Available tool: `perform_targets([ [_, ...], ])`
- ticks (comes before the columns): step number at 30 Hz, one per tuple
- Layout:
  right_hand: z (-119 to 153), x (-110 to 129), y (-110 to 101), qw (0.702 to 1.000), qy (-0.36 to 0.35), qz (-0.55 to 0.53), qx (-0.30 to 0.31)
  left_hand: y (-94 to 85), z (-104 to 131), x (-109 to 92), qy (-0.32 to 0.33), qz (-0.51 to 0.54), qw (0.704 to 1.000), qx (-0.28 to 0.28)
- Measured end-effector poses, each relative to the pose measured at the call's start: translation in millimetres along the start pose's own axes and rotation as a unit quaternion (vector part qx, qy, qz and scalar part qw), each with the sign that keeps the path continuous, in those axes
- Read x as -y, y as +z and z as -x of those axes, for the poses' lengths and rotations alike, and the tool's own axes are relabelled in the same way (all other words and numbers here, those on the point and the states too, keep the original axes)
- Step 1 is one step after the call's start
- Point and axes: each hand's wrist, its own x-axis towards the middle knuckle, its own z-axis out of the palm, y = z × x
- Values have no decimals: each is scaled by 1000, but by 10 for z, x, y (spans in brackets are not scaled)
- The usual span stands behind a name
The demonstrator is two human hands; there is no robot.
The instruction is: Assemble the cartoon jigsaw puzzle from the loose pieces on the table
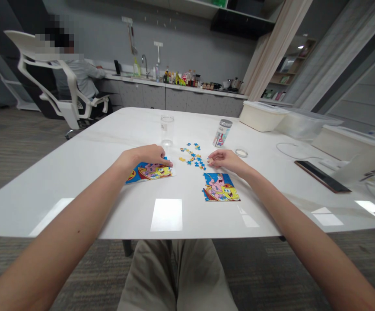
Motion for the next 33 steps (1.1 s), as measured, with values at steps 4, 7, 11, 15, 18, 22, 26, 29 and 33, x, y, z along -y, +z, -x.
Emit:
perform_targets([
  [4,29,47,-1,999,-2,32,-2,8,4,7,-3,14,1000,2],
  [7,41,73,3,999,-1,43,-5,12,2,10,-2,21,1000,3],
  [11,26,56,11,1000,5,21,-6,11,-7,10,-2,15,1000,2],
  [15,3,14,5,1000,3,-2,-1,8,-11,8,-2,2,1000,2],
  [18,-1,0,-13,999,-11,34,-2,5,-2,0,-3,2,1000,3],
  [22,5,15,-35,995,-18,93,-12,-7,25,-22,-10,12,1000,7],
  [26,11,40,-37,995,-22,91,-19,-13,26,-26,-11,17,1000,8],
  [29,15,39,-26,997,-19,77,-17,-5,5,-12,-6,11,1000,5],
  [33,23,31,-9,998,-18,51,-9,17,-21,16,-4,11,1000,1],
])
